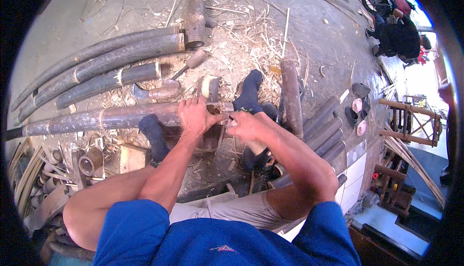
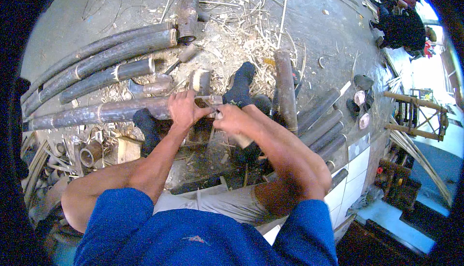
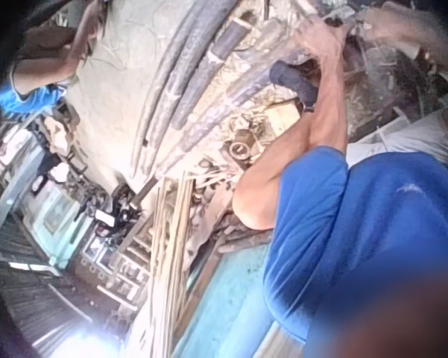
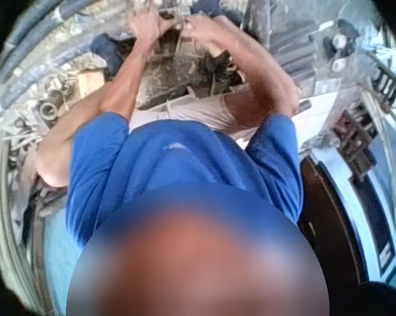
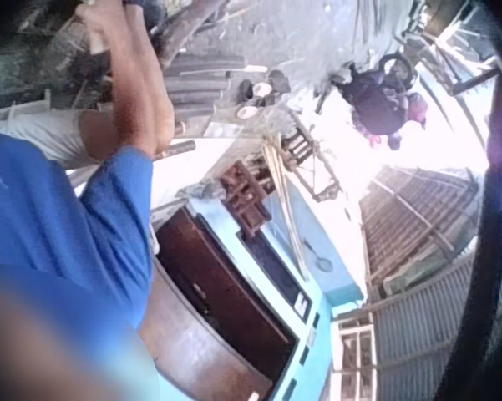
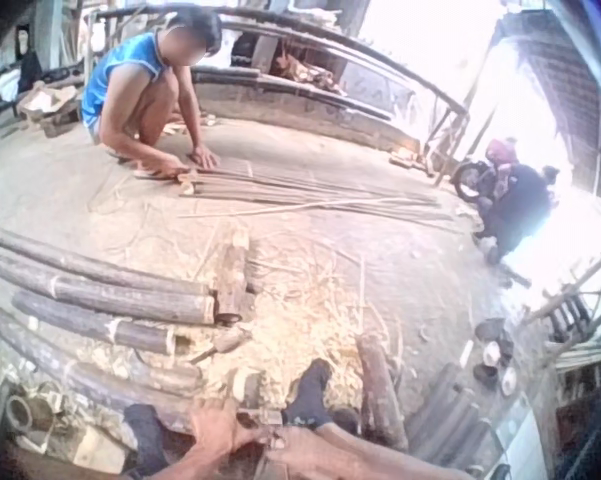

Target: The person sits on the floor and uses a wooden mallet and a chisel to hollow and shape the ends of bamboo poles. They repeatedly strike the chisel, rotate the pole, and clear debris, then set the finished piece aside and pick up another pole to continue.

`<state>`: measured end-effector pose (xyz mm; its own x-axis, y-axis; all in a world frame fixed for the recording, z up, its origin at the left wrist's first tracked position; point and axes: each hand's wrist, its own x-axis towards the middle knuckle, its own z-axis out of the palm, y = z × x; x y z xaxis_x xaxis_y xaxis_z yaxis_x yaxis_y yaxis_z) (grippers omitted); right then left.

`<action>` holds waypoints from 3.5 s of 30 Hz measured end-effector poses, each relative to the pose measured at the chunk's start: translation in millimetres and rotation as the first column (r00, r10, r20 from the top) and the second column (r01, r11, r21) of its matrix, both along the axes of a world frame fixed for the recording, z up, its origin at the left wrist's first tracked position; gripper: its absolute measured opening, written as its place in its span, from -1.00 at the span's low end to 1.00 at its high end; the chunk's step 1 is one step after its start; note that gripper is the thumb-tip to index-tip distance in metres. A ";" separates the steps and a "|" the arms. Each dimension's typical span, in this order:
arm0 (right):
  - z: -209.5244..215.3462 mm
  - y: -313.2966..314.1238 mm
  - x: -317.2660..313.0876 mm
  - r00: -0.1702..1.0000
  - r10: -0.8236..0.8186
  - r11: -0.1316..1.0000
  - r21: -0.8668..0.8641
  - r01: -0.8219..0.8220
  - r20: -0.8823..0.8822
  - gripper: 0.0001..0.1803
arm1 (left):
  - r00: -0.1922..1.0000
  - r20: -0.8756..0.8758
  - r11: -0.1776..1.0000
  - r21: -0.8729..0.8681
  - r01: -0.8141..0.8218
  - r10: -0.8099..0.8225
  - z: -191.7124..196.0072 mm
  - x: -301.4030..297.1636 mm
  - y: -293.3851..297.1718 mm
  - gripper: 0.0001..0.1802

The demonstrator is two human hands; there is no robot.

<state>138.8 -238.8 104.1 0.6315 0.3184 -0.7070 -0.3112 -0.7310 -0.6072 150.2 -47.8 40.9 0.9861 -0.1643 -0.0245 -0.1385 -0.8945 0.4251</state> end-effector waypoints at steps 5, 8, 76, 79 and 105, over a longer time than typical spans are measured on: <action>-2.7 -9.8 46.3 0.958 0.286 0.957 -0.044 -0.287 -0.030 -0.48 | 0.985 -0.072 0.987 0.017 0.157 -0.155 6.7 4.7 15.3 -0.09; -17.0 -4.6 6.4 0.997 0.076 0.997 -0.029 -0.076 0.022 -0.49 | 0.919 -0.176 0.934 -0.002 0.357 -0.352 12.8 17.5 46.8 -0.09; -7.5 177.5 -5.7 0.040 -0.789 -0.218 0.340 0.915 -0.613 -0.75 | 0.983 -0.149 0.951 -0.303 0.057 -0.106 -16.7 5.7 66.4 -0.57; -19.2 179.4 22.5 -0.193 -0.596 -0.527 0.199 0.826 -0.779 -0.75 | 0.970 0.183 0.964 0.184 -0.192 0.159 -21.5 -0.7 36.0 -0.77; -0.7 33.9 -51.6 0.665 -0.662 0.637 0.208 0.742 -0.347 -0.79 | 0.961 -0.275 0.993 0.110 0.045 -0.014 13.1 21.5 22.3 0.15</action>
<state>87.2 -204.9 103.4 0.5975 0.0646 -0.7993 -0.8000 -0.0195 -0.5996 171.8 -25.5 54.0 0.9339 -0.1737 -0.3124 -0.0585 -0.9365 0.3459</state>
